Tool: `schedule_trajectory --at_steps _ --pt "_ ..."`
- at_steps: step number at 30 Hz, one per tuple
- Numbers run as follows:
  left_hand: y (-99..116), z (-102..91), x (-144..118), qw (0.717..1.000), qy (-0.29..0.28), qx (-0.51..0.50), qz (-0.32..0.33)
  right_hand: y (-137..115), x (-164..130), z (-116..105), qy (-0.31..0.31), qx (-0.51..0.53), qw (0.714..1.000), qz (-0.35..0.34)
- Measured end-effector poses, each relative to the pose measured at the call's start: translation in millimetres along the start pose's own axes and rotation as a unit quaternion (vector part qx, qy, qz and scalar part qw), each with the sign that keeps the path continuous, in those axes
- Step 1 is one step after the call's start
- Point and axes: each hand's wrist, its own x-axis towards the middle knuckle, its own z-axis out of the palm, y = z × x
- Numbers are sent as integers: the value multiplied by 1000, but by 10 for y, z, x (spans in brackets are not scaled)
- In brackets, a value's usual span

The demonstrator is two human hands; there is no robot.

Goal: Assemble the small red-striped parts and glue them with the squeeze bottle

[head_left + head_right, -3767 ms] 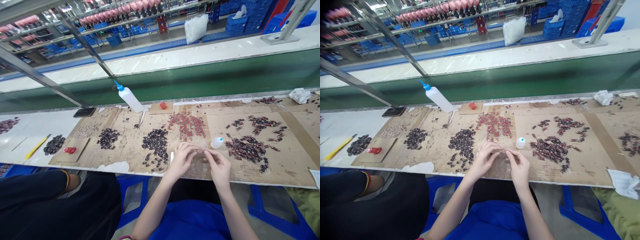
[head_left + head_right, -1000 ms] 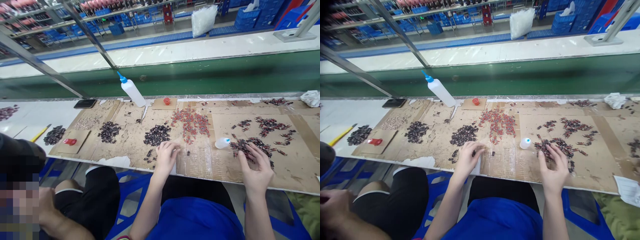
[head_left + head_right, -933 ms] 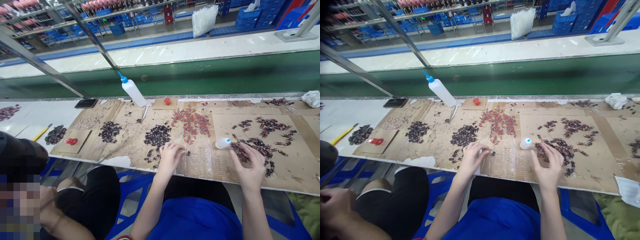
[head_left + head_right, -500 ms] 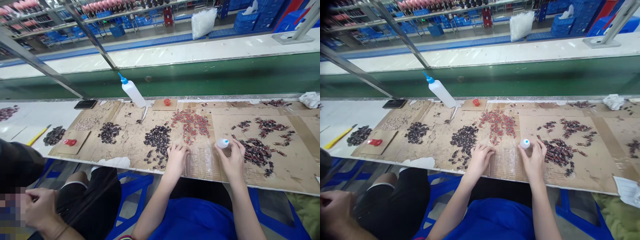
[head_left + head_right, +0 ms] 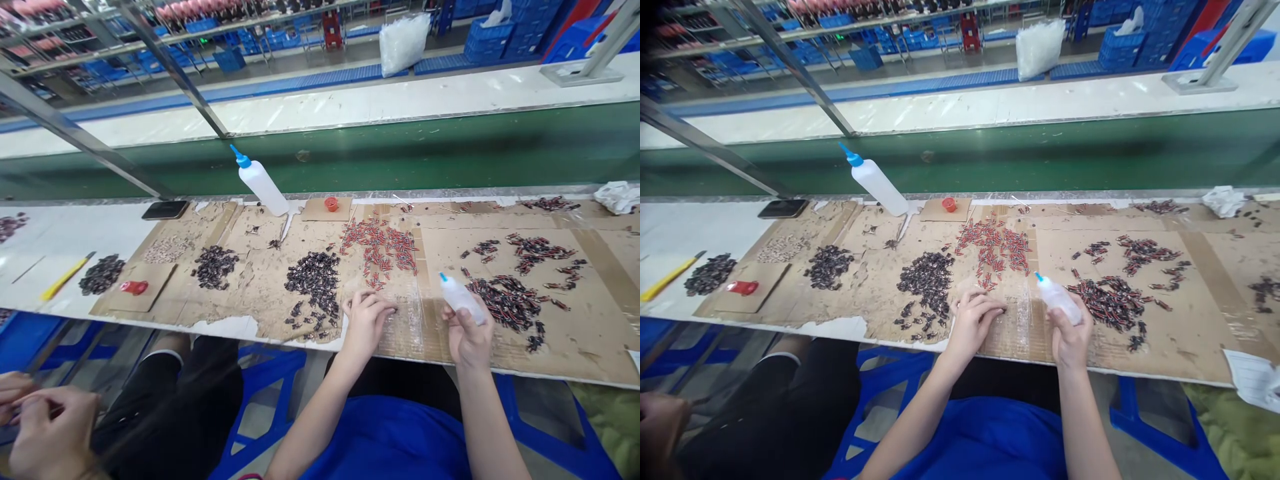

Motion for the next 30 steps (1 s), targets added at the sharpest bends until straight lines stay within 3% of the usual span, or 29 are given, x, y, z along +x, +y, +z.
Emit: schedule_trajectory --at_steps 3,9,16,21,30 --pt "-37 -27 -14 999 15 30 -12 -4 -3 25 -2 -10 1000 8" --pt "-76 -58 -12 999 -20 8 26 21 -82 96 51 -118 992 -8" --pt "-27 -61 14 999 -23 -20 -27 -34 -149 115 8 -221 974 -44" --pt "-10 -76 23 998 -28 -29 -38 -30 -156 130 -24 -249 967 -48" --pt "9 -80 28 999 -28 -21 -42 -34 -158 170 -29 -269 961 -60"
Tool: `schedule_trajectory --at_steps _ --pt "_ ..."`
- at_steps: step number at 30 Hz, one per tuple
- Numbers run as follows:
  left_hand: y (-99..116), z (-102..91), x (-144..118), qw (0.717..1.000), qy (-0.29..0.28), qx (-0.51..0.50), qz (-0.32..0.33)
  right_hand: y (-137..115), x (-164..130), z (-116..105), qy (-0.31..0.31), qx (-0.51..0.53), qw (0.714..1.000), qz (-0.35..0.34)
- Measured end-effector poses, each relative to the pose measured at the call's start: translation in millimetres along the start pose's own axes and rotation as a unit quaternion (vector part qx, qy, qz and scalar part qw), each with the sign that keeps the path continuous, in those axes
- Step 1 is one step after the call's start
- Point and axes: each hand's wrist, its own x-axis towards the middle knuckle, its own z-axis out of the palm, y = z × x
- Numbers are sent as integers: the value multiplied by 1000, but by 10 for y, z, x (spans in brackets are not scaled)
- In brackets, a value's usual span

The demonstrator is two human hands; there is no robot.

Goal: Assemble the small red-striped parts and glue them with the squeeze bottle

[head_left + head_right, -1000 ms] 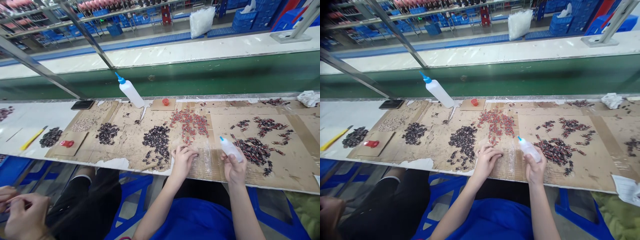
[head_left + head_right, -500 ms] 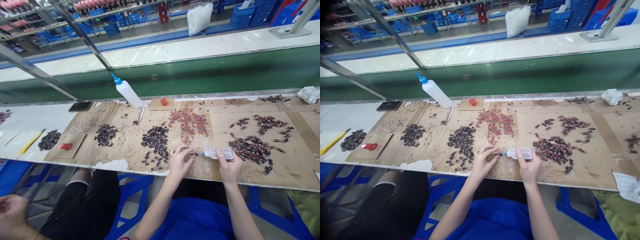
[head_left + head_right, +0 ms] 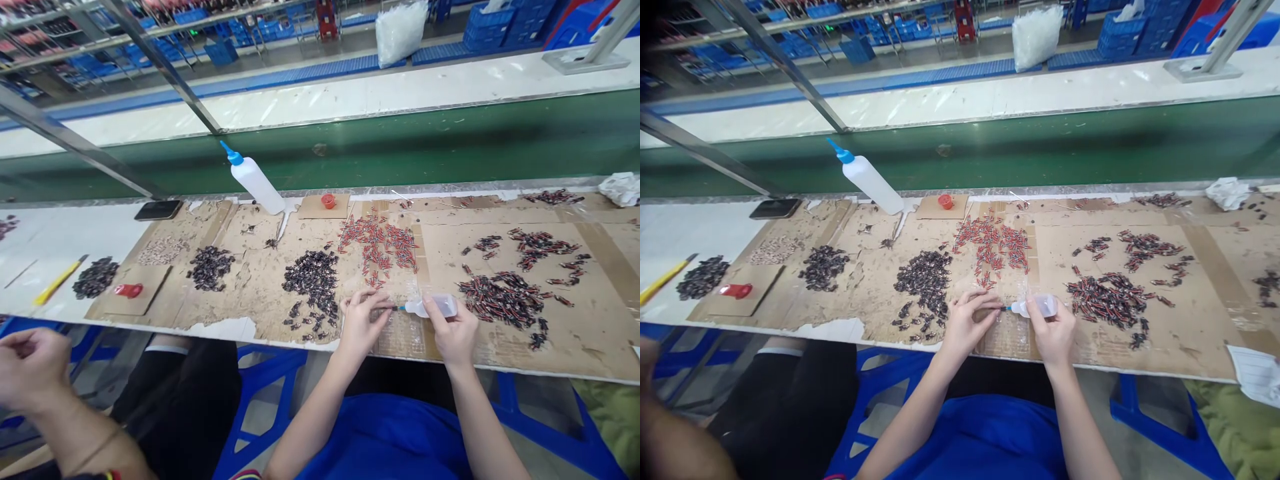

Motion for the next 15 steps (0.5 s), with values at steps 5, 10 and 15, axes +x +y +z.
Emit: schedule_trajectory --at_steps 5,10,15 --pt "6 6 7 1000 2 3 -5 -2 -2 -7 30 9 999 10" --pt "13 8 10 1000 10 4 -8 -6 -12 -14 28 27 999 22" --pt "14 7 7 1000 5 -1 -10 -4 -4 -5 7 22 1000 20"
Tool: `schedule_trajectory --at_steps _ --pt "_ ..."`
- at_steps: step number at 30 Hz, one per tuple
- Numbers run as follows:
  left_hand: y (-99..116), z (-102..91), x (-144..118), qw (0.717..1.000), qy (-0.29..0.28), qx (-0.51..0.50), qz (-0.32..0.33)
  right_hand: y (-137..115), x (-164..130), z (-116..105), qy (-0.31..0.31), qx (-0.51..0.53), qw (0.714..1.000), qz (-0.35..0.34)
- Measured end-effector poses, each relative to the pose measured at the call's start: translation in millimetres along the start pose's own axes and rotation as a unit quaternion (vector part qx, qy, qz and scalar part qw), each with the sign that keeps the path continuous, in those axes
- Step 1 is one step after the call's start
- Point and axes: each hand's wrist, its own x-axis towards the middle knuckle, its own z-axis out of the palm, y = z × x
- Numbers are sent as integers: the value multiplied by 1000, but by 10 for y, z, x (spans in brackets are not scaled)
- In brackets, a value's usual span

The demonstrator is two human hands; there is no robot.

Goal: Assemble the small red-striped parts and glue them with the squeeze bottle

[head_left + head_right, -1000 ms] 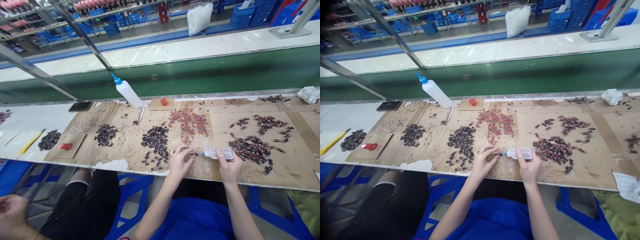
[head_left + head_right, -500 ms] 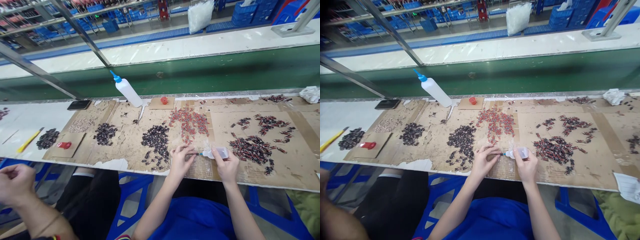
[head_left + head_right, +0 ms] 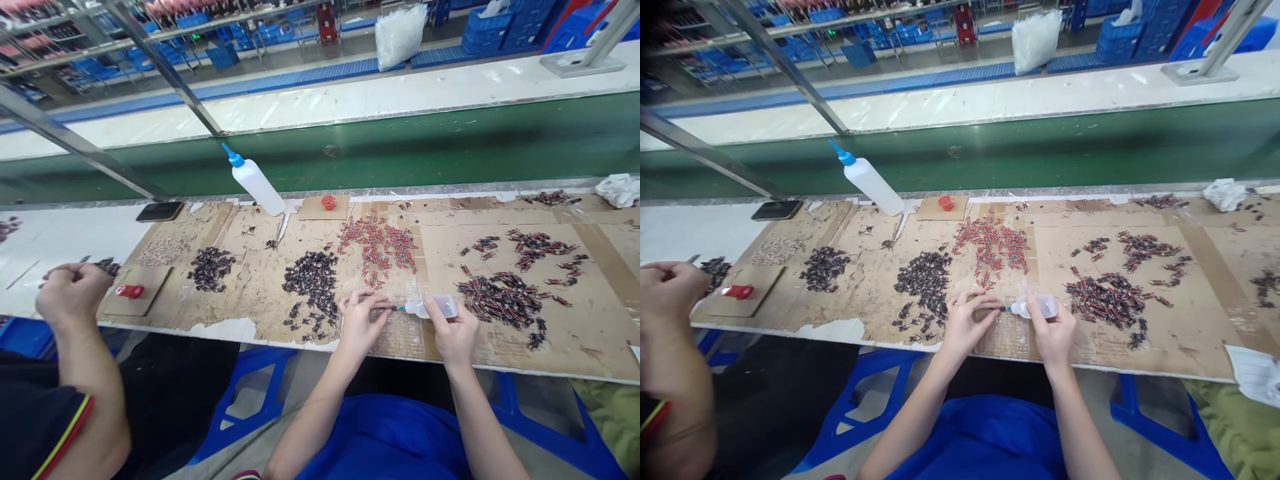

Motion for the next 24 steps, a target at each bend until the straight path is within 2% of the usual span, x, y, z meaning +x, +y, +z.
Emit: schedule_trajectory --at_steps 8,15,17,24 --pt "-2 1 -4 1000 6 8 3 43 7 -9 3 5 1000 4" --pt "-21 -10 -1 1000 -5 1 7 78 42 -26 86 95 991 32" --pt "-40 -62 23 1000 -5 5 14 68 60 -17 90 112 989 28" --pt "-138 -281 232 992 93 84 22 176 110 66 58 104 993 10"
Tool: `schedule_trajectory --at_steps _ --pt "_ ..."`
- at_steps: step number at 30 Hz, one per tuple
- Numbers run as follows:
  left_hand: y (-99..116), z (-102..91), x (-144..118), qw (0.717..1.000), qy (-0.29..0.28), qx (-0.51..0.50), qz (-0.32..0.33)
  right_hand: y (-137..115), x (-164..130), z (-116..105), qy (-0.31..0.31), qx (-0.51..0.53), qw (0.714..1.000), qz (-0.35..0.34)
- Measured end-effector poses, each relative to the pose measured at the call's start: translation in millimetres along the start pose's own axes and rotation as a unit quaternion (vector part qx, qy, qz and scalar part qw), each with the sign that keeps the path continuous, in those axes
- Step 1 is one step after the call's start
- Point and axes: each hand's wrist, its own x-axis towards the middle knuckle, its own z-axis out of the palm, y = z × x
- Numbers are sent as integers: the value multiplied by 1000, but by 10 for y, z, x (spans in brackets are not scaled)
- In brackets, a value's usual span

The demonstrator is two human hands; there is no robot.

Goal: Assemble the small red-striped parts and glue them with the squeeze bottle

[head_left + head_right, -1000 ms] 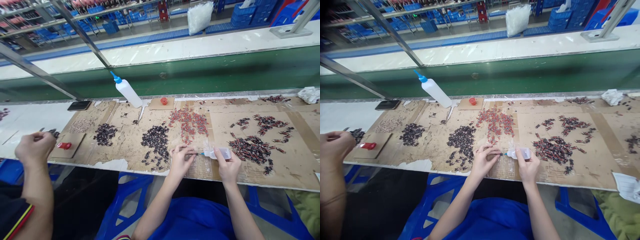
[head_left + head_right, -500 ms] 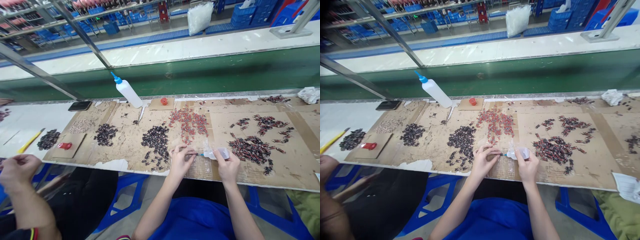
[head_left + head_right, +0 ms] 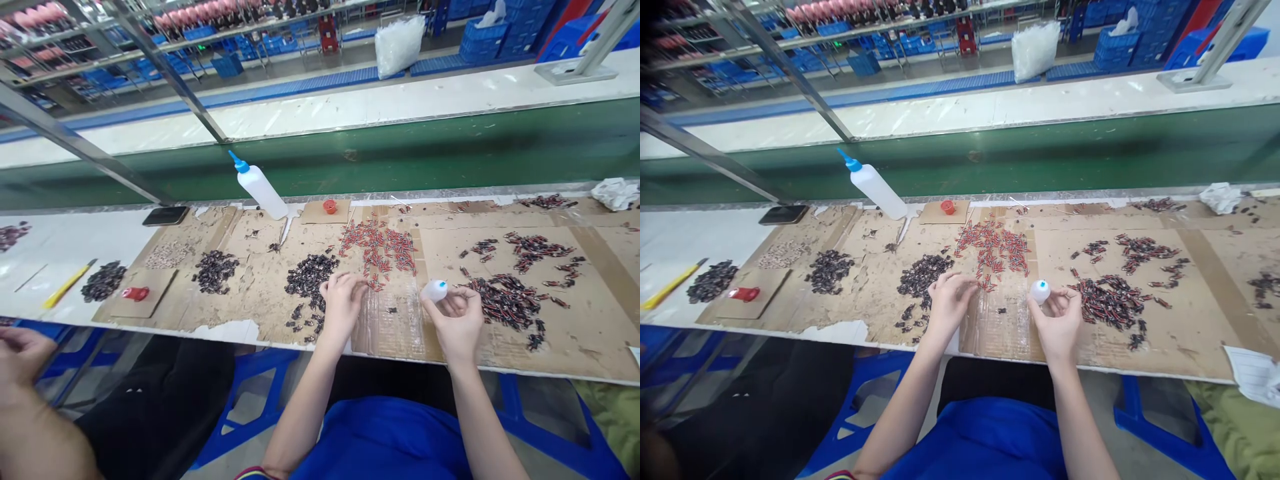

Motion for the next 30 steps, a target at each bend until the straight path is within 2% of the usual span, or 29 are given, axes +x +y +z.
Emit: schedule_trajectory --at_steps 4,6,9,12,14,15,18,20,24,30 --pt "-36 19 100 998 -26 58 28 76 11 27 -10 -30 999 -9" --pt "-55 43 124 996 -31 72 38 60 -7 17 -13 -40 998 -43" --pt "-75 70 118 996 -29 67 42 -33 -88 -47 22 -81 983 -165" --pt "-33 57 40 998 -38 27 32 -166 -226 -127 74 -140 939 -306" --pt "42 27 -51 997 -57 -13 42 -251 -317 -145 26 -166 917 -362" --pt "88 11 -102 995 -70 -34 55 -286 -353 -138 -30 -177 912 -369" --pt "211 -21 -241 986 -107 -84 94 -341 -404 -78 -171 -165 907 -347" --pt "254 -22 -298 981 -125 -106 105 -332 -402 -41 -208 -143 911 -325" --pt "233 17 -323 979 -136 -111 107 -256 -380 -42 -219 -131 927 -275" --pt "147 174 -323 991 -87 2 99 -118 -394 -102 -192 -136 958 -165"
